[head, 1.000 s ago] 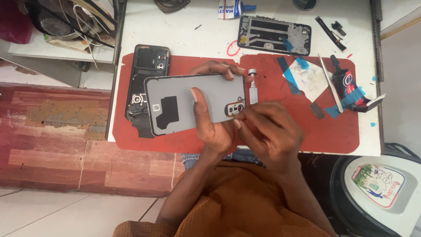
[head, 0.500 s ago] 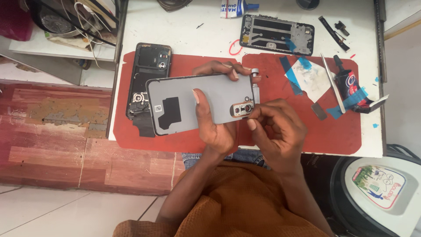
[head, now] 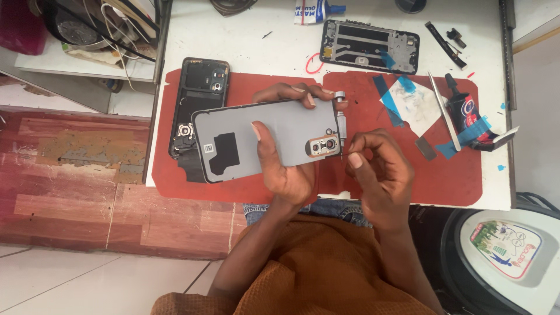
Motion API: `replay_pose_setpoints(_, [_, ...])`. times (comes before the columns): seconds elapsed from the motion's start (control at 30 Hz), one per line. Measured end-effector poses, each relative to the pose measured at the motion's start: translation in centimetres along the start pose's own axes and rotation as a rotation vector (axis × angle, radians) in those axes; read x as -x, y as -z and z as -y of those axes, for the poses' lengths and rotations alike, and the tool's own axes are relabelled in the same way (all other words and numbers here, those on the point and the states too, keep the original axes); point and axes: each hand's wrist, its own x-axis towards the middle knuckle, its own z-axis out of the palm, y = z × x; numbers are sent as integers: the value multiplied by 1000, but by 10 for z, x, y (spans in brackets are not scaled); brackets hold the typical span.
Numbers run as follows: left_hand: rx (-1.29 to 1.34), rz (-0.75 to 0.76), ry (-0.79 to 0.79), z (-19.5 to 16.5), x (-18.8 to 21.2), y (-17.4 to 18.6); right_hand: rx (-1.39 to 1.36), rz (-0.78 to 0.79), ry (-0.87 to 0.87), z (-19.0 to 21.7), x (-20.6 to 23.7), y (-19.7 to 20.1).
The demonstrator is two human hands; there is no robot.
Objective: The person uses a screwdriver to remove screws from the back cover of a smartphone. They then lift the back cover off the phone body and set it aside on the workbench.
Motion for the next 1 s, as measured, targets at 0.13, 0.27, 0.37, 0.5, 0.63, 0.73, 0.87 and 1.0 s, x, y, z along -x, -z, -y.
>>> replay_pose_setpoints(0.13, [10, 9, -9, 0, -1, 2, -42, -19, -30, -1, -1, 1])
replay_pose_setpoints(0.27, [-10, 9, -17, -1, -1, 3, -180, -32, -99, -1, -3, 3])
replay_pose_setpoints(0.37, [-11, 10, -18, -2, -1, 5, -265, -54, -152, -1, -7, 5])
replay_pose_setpoints(0.5, [15, -19, -30, -1, -1, 6, -281, -29, -172, 3, -8, 4])
replay_pose_setpoints(0.63, [-3, -34, -65, 1, -1, 7, 22, -22, -129, 11, -4, -6])
replay_pose_setpoints(0.73, [-68, -40, -96, 2, 0, 8, -67, 7, -23, 16, -7, -15])
replay_pose_setpoints(0.87, [-52, -51, -82, 2, 1, 7, 357, -8, 169, 24, -5, -25])
replay_pose_setpoints(1.0, [-38, -45, -80, 1, 2, 5, 687, -69, 354, 27, -4, -32])
